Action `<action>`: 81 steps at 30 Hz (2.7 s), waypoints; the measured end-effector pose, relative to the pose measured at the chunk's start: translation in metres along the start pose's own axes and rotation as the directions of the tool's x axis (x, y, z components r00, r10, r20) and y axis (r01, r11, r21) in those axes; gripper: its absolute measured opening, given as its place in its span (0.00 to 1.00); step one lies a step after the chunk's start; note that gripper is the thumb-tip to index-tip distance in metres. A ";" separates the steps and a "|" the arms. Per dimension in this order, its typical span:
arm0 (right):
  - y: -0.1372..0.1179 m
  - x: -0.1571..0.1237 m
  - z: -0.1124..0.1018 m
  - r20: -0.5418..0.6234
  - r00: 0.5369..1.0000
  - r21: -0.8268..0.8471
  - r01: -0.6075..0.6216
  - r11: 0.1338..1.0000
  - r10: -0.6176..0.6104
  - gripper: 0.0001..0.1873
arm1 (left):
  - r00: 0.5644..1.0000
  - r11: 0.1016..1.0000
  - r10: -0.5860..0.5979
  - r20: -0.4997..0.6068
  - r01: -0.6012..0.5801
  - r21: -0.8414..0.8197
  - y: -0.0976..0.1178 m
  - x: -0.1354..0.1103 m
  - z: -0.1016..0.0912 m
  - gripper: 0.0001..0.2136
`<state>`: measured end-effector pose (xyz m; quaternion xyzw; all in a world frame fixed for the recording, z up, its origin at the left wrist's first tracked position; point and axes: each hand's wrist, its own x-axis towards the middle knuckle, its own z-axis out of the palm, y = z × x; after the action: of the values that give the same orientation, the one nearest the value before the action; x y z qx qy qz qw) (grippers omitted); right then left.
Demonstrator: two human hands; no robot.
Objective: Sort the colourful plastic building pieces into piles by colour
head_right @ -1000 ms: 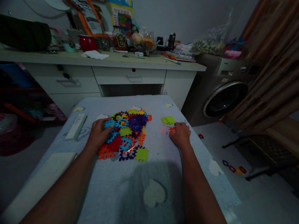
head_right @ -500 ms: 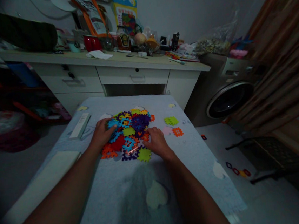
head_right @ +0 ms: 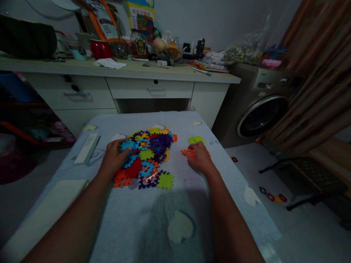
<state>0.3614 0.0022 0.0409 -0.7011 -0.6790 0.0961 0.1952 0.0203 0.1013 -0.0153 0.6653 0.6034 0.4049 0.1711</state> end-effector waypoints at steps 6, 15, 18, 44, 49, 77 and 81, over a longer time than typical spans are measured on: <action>0.030 -0.002 -0.013 -0.030 0.983 -0.146 -0.182 0.972 0.179 0.18 | 1.000 1.000 0.012 0.007 -0.012 0.015 -0.002 0.001 0.002 0.24; 0.034 -0.004 -0.008 -0.024 0.972 -0.204 -0.232 0.951 0.232 0.24 | 1.000 1.000 -0.003 0.009 0.002 0.026 0.000 0.000 0.001 0.23; 0.035 -0.002 -0.005 0.012 0.977 -0.209 -0.205 0.956 0.212 0.22 | 1.000 1.000 -0.002 0.012 0.002 0.029 0.002 0.000 0.000 0.23; 0.031 0.000 0.001 -0.093 0.970 -0.175 -0.237 0.956 0.224 0.23 | 1.000 0.999 0.010 0.016 -0.011 0.040 0.000 0.000 0.001 0.24; 0.005 0.018 0.007 -0.087 0.995 -0.084 -0.050 0.995 0.043 0.19 | 1.000 0.998 0.010 0.024 -0.011 0.054 0.002 0.000 0.001 0.24; -0.037 0.075 0.008 0.195 0.980 -0.132 -0.023 0.991 0.049 0.12 | 0.999 0.996 0.021 0.024 -0.023 0.087 -0.002 0.000 0.003 0.24; -0.030 0.075 -0.007 0.290 0.957 -0.007 0.039 0.999 -0.035 0.12 | 0.999 0.995 0.026 0.029 -0.028 0.091 -0.001 0.000 0.002 0.24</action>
<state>0.3412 0.0753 0.0687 -0.6679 -0.7139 0.1896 0.0911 0.0217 0.1023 -0.0172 0.6863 0.6097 0.3697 0.1435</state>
